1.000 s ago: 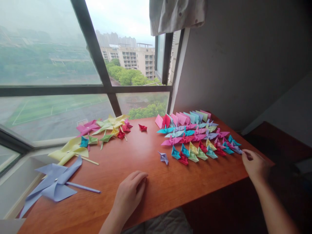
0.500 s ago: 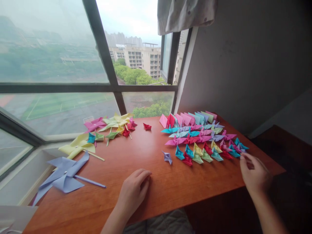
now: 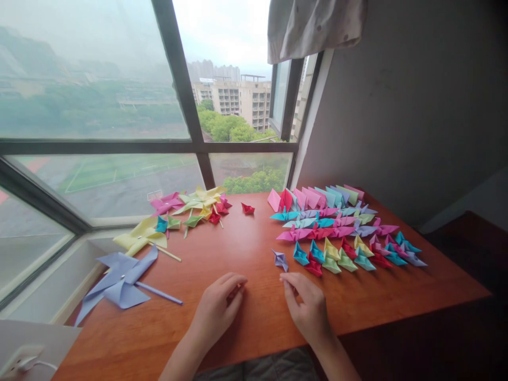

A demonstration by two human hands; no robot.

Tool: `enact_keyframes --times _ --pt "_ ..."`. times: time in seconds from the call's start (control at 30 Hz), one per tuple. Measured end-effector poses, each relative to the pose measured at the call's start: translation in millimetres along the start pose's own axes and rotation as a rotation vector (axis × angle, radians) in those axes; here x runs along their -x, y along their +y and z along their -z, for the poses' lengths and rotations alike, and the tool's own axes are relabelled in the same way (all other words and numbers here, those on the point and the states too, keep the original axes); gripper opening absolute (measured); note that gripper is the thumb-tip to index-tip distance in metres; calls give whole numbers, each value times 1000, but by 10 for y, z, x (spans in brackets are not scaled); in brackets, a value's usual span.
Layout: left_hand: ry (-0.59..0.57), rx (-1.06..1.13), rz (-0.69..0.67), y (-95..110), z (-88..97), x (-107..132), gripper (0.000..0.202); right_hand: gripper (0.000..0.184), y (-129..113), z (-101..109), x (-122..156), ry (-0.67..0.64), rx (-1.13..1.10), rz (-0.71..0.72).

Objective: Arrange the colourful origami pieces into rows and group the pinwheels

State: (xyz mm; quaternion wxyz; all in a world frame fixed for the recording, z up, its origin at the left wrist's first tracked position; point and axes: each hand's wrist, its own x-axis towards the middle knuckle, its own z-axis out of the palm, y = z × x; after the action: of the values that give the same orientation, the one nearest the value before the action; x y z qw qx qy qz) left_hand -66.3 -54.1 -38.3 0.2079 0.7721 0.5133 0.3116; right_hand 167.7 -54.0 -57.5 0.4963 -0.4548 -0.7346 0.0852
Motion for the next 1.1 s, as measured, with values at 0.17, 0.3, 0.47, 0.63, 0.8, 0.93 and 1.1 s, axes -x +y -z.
enact_keyframes --times 0.17,0.3,0.47,0.63,0.8,0.93,1.1 --pt "75 -168 42 -291 322 -169 22 24 24 -54 48 -67 1 45" --pt "243 -405 160 -652 746 -430 28 23 34 -46 42 -56 -15 10" --pt "296 -744 336 -971 1177 -692 33 22 48 -53 22 -26 -16 -11" --pt "172 -797 432 -1070 1321 -858 36 22 55 -57 26 9 -20 -19" --pt "80 -809 423 -1136 1314 -943 34 22 48 -51 20 8 -31 -30" --pt "60 -841 413 -1168 1289 -962 34 23 44 -48 17 -5 -38 -40" --pt "41 -865 367 -1175 1270 -972 32 22 45 -50 6 9 -36 -37"
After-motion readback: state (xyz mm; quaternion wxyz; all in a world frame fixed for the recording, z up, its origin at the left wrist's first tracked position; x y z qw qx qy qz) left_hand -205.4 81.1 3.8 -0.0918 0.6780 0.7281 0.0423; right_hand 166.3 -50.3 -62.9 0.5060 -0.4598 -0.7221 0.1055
